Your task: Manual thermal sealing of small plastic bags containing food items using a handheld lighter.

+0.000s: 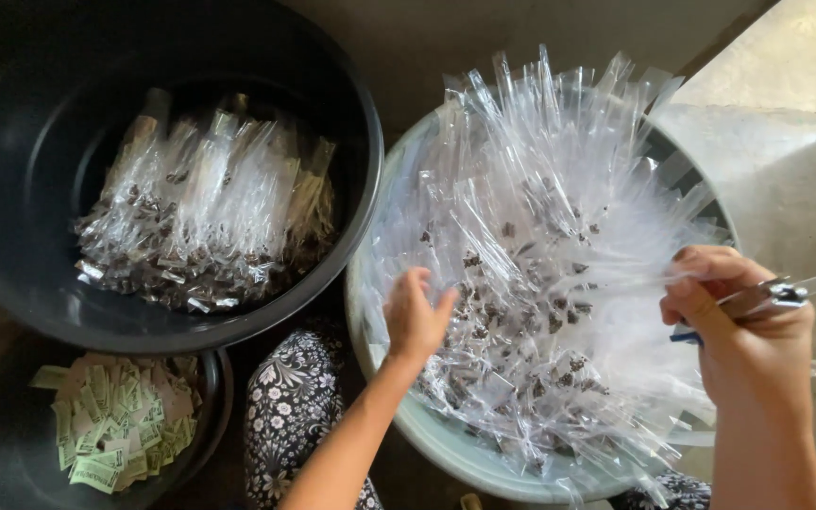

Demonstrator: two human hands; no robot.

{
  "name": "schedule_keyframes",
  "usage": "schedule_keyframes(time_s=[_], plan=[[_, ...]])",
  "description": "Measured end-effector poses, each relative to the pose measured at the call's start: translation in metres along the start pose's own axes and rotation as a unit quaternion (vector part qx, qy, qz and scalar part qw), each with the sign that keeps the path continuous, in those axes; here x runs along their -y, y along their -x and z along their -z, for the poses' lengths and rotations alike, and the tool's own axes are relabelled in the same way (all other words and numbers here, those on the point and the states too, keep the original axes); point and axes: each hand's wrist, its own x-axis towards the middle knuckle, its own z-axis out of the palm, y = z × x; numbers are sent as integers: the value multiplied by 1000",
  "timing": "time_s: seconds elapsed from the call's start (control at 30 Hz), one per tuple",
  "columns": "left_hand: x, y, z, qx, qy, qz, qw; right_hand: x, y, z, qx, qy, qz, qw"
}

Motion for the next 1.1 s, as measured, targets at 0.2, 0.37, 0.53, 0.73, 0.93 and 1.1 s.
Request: schedule_keyframes(time_s=[0.2, 0.37, 0.53, 0.73, 0.93, 1.1], plan=[[-8, -42, -35, 9, 133, -50, 990, 11, 0, -30, 12, 190, 11, 982], [-99, -12, 27, 88, 379, -75, 918, -11, 0, -34, 2, 142, -36, 989], [-127, 16, 64, 113, 447, -118, 879, -6, -2, -67, 47, 75, -84, 992], [-126, 41, 80, 83, 331, -235, 910, -6, 0, -89, 74, -34, -118, 990], [-116, 54, 66, 261, 382, -240, 853, -5, -6, -90, 95, -14, -73, 993], [-91, 55, 55, 259, 348, -174, 884, -18, -14, -80, 115, -182, -149, 965]])
